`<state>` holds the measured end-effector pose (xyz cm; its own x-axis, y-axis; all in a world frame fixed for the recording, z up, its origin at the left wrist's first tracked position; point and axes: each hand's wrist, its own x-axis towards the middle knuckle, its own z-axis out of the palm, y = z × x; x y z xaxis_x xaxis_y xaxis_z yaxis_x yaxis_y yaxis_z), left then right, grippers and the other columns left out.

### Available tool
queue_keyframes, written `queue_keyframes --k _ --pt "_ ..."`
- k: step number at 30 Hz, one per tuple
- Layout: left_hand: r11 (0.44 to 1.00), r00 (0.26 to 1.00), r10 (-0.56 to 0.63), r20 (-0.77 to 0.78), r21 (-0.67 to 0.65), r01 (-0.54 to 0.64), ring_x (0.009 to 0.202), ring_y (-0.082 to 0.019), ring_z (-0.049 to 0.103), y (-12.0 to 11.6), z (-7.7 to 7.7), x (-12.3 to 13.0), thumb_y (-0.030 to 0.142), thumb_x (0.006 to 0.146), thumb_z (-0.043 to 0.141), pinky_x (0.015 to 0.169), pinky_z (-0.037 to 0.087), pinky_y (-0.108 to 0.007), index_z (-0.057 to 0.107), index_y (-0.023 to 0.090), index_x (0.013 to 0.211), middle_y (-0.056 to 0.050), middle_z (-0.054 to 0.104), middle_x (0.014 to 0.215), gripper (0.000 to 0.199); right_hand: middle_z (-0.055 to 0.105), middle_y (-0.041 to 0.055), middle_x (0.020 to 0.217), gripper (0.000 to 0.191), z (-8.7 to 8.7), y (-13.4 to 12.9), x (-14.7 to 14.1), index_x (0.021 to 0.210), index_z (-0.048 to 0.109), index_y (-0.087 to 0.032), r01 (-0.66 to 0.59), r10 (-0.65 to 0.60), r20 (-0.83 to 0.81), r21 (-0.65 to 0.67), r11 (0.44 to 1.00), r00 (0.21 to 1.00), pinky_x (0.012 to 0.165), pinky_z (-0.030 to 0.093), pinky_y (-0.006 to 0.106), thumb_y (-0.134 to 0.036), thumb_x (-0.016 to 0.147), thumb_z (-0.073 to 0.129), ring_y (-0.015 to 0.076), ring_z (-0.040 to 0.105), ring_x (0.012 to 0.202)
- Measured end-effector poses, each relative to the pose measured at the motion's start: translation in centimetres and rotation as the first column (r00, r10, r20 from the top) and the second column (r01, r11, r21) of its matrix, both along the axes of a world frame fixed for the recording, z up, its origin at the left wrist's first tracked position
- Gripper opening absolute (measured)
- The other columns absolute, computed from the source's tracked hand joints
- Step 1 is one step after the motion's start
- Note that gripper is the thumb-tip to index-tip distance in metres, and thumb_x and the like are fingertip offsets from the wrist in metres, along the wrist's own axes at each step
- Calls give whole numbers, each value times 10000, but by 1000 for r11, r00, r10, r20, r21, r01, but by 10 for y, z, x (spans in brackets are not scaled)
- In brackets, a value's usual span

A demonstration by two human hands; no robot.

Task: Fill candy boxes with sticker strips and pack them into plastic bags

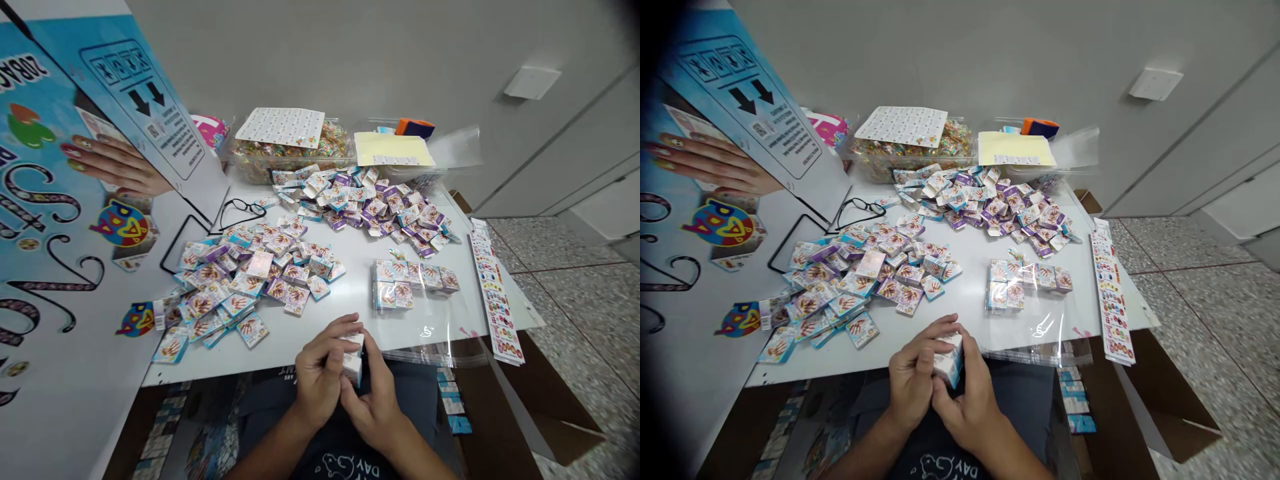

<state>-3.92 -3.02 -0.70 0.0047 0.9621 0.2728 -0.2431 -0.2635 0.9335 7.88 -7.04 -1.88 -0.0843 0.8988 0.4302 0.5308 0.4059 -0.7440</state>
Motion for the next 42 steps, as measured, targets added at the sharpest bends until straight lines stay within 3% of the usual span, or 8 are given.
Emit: queue_keyframes --k 4,8,13,18,24,30,38,42 --pt "973 974 -207 -96 84 215 1447 -316 464 -10 2 16 408 1054 408 1155 412 -583 682 247 1252 -126 648 1401 374 605 188 1405 666 -6 -20 41 1571 301 -157 184 -183 -32 27 983 983 930 606 406 -333 967 520 293 670 1209" --pt "913 887 -162 -433 276 302 1390 -310 501 -18 -6 33 248 987 503 1111 441 -541 636 219 1236 -131 672 1349 284 741 147 1151 485 -9 -25 99 1321 594 -149 464 -462 47 -87 881 886 794 611 384 -407 911 581 289 741 972" --pt "816 524 86 -847 362 451 1380 -312 465 -23 -25 55 372 995 532 1123 360 -506 619 173 1295 -124 582 1468 371 700 52 608 570 1 1 138 1096 723 -105 594 -633 106 -491 637 766 561 518 342 -602 849 591 234 634 531" --pt "791 291 86 -953 243 561 1423 -269 416 -26 -42 65 461 1037 439 1171 288 -508 575 162 1351 -106 561 1483 455 607 32 470 627 1 41 136 969 748 -99 581 -701 40 -594 556 712 573 485 350 -683 820 573 244 604 498" --pt "793 277 48 -960 205 573 1376 -265 477 -25 -45 65 457 1039 435 1190 267 -511 557 164 1373 -133 546 1485 462 754 155 961 613 -8 49 134 1174 730 -92 736 -733 142 -287 613 665 786 526 395 -574 833 565 286 682 838" --pt "788 302 40 -952 216 576 1358 -278 496 -23 -45 66 440 1044 420 1174 315 -486 552 131 1369 -146 572 1448 467 718 155 1063 426 -14 11 147 1126 724 -147 640 -587 352 -45 767 729 926 498 475 -441 882 536 335 658 1044" --pt "792 345 76 -936 267 549 1338 -295 521 -25 -52 71 430 1009 501 1187 353 -414 571 117 1344 -151 576 1437 464 730 186 1087 665 -17 48 142 1228 690 -95 685 -657 202 -282 671 726 855 514 416 -644 908 496 297 674 952" --pt "796 335 71 -940 256 549 1287 -311 550 -26 -49 71 429 994 527 1143 407 -425 583 114 1317 -161 582 1418 454 731 192 1048 690 -23 69 129 1224 682 -84 725 -720 139 -272 633 680 880 498 437 -660 938 433 303 663 952"
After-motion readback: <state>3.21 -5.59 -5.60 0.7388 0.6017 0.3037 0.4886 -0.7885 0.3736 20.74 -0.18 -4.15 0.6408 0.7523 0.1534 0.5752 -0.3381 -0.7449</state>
